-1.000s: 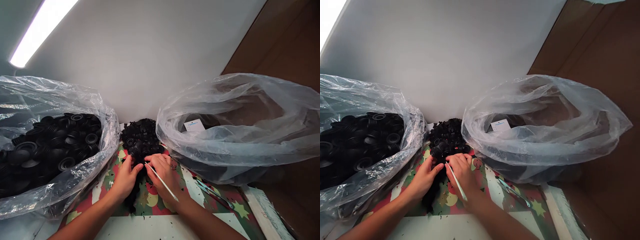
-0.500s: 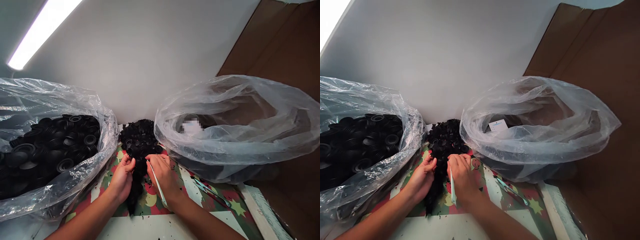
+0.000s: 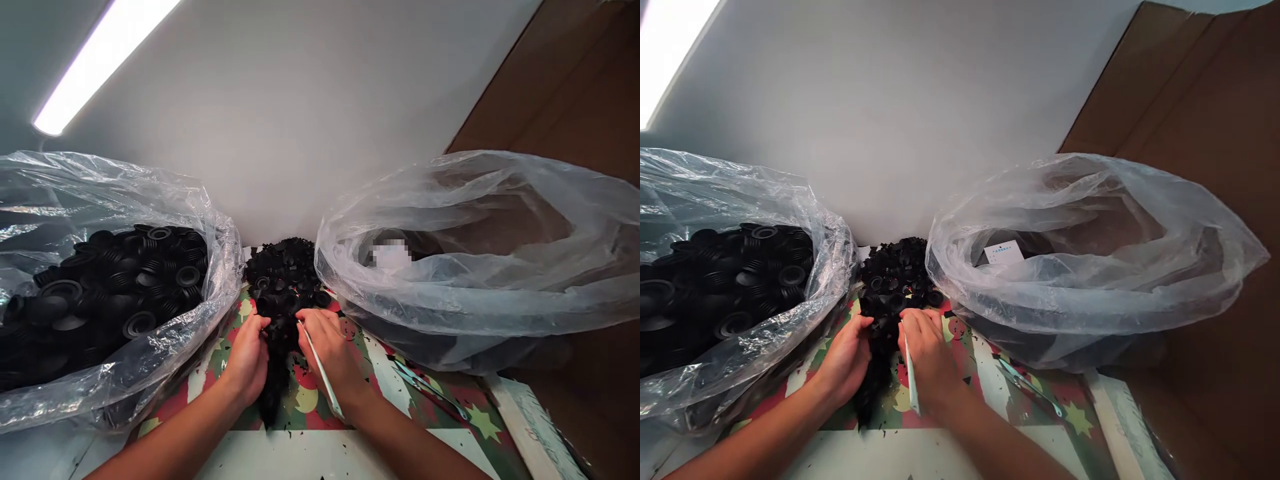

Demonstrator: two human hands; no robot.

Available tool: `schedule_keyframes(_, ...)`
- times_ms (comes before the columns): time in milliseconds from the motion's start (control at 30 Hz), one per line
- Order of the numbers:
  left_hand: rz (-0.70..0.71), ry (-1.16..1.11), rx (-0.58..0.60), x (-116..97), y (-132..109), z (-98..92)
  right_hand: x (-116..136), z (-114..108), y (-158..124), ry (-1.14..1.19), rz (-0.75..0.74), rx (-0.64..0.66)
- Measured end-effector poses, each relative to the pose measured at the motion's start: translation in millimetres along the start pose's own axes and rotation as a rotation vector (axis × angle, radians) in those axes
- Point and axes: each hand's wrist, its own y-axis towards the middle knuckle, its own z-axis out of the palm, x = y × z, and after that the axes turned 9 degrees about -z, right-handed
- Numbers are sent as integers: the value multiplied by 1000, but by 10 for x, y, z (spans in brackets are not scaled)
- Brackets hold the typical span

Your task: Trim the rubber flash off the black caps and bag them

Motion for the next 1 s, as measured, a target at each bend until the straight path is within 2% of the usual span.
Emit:
schedule_keyframes(100, 7, -14, -14, -50, -14, -1, -123, -22, -19, -3, 68, 13)
schedule_keyframes(267, -96, 0, 13, -170, -5, -51, -318, -101, -3, 10, 130, 26)
schedule_keyframes(400, -180, 37, 98, -190, -14, -75, -278, -116, 26, 59, 81, 34)
schedule_keyframes(533, -153, 115, 153, -163, -18, -71, -214, -101, 31, 97, 88, 28)
schedule_keyframes(633, -155, 231, 106, -133, -2, -68, -190, -121, 50, 154, 140, 4)
schedule_keyframes(767, -105, 202, -11, -115, -22, -40, -113, -212, 125, 242, 226, -105)
schedule_keyframes(833, -83, 202, 30, -113, -55, -18, -50, -262, 169, 304, 241, -140)
schedule_keyframes(1000, -3, 259, 205, -88, -79, -17, 53, -328, 231, 418, 223, -113)
